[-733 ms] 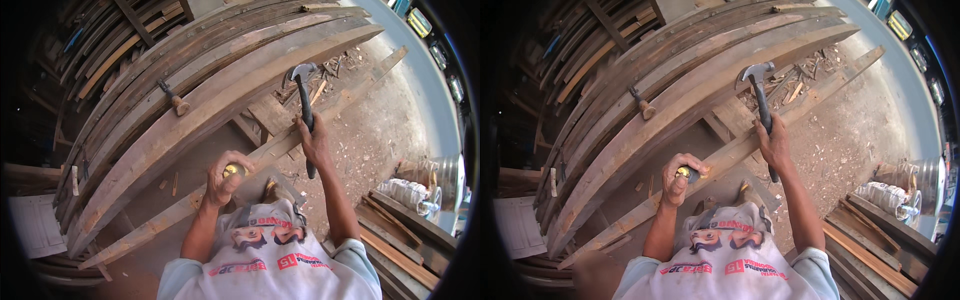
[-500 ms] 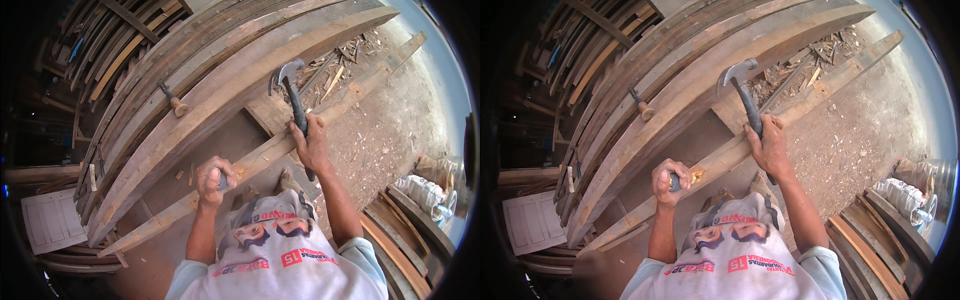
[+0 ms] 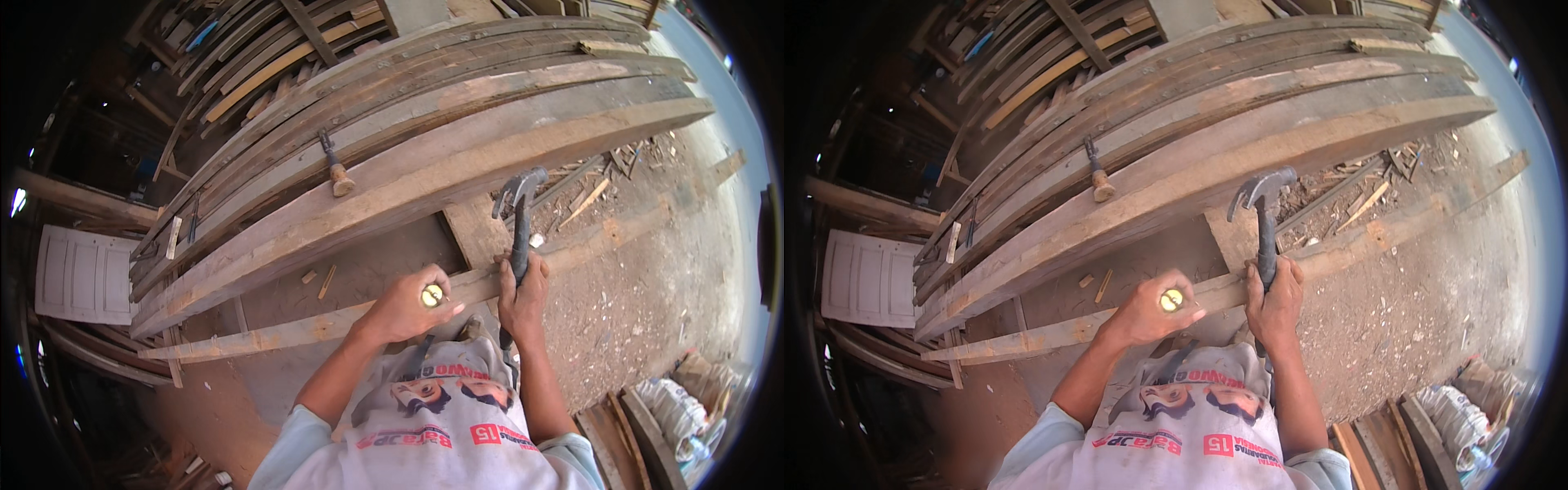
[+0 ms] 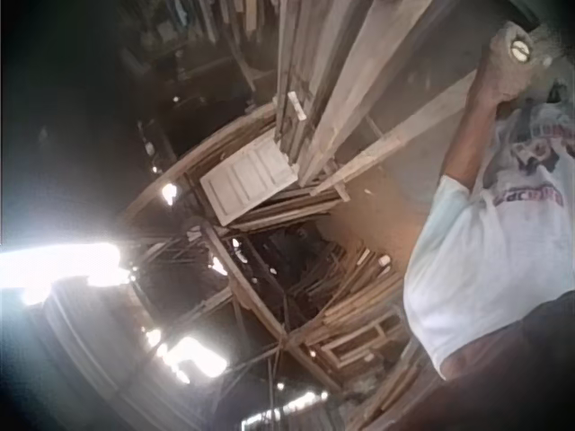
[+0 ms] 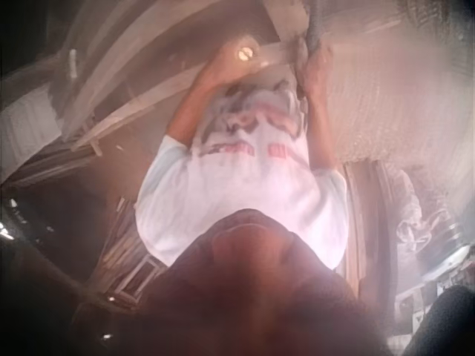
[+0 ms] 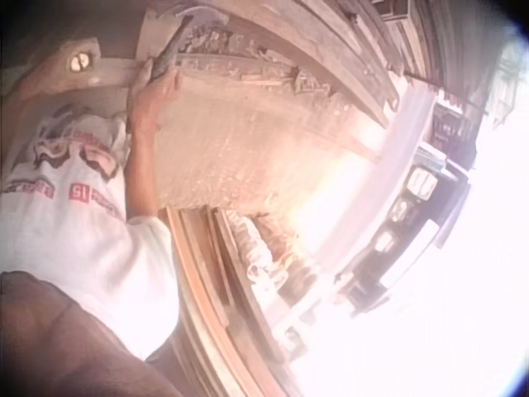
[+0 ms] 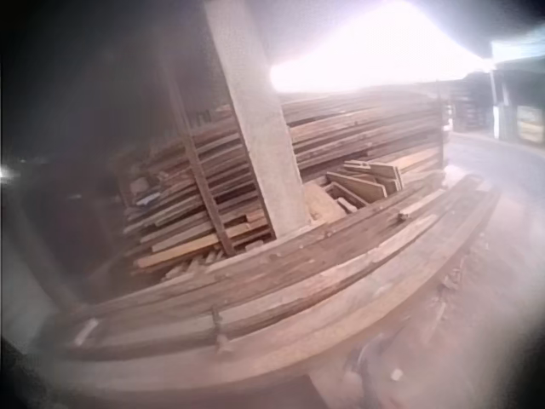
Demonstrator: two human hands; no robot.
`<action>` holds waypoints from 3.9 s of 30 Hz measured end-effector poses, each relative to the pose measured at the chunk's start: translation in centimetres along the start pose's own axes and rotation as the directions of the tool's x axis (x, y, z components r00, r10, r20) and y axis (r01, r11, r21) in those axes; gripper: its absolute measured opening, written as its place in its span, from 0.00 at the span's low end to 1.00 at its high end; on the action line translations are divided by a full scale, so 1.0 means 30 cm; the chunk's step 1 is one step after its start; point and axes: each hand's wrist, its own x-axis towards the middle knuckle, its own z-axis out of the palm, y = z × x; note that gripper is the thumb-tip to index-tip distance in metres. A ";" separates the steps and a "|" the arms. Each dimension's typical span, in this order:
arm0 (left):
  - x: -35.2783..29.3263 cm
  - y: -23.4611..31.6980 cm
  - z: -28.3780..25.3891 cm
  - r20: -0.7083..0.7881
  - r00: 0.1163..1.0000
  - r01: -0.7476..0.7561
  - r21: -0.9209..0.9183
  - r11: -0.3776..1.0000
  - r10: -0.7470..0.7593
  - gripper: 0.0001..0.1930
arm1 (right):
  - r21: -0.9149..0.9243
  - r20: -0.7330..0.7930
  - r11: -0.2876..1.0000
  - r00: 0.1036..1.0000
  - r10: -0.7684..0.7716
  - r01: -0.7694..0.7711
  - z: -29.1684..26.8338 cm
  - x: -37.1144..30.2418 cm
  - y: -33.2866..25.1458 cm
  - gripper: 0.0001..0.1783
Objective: The person uses a hammer and a wooden mallet to assemble a large curved wooden frame. They repeatedly strike the wooden dowels and planks to secure the structure, occasionally using pliers to adjust components.
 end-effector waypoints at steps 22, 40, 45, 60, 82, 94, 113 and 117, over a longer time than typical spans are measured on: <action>-0.171 -0.613 -0.835 -0.694 0.700 -0.107 -0.334 0.937 -0.167 0.24 | -0.035 0.257 0.972 0.938 0.231 -0.230 0.214 0.148 -0.384 0.17; 0.469 -1.117 -1.102 -0.710 0.702 0.088 0.014 0.996 -0.052 0.39 | -0.021 0.517 0.999 0.856 -0.026 0.042 1.105 0.668 -0.305 0.29; 0.413 -1.095 -1.175 -0.713 0.689 0.082 -0.097 0.992 -0.127 0.41 | 0.206 0.599 0.768 0.699 0.391 -0.606 1.077 0.647 -0.246 0.35; -0.287 -1.877 -1.955 -0.933 0.054 0.929 -0.084 0.360 -0.357 0.35 | 0.296 0.527 0.729 0.742 0.415 -0.617 1.090 0.646 -0.153 0.30; -0.459 -1.089 -1.575 -0.691 0.566 -0.098 -0.598 0.796 -0.450 0.10 | 0.068 0.197 0.973 0.959 0.202 -0.219 1.081 0.647 -0.307 0.28; -0.466 -0.078 -0.754 -0.505 0.863 -0.071 -0.180 0.981 -0.031 0.12 | 0.533 0.510 0.565 0.294 -0.808 0.630 0.426 0.349 -0.819 0.37; -0.368 -0.013 -0.231 -0.713 0.689 -0.464 -0.299 0.834 0.128 0.15 | 0.538 0.738 0.825 0.569 -0.363 -0.172 0.089 0.158 -0.624 0.16; -0.380 -0.040 -0.202 -0.696 0.713 -0.398 -0.298 0.868 0.088 0.17 | 0.513 0.742 0.841 0.579 -0.337 -0.169 0.080 0.138 -0.617 0.17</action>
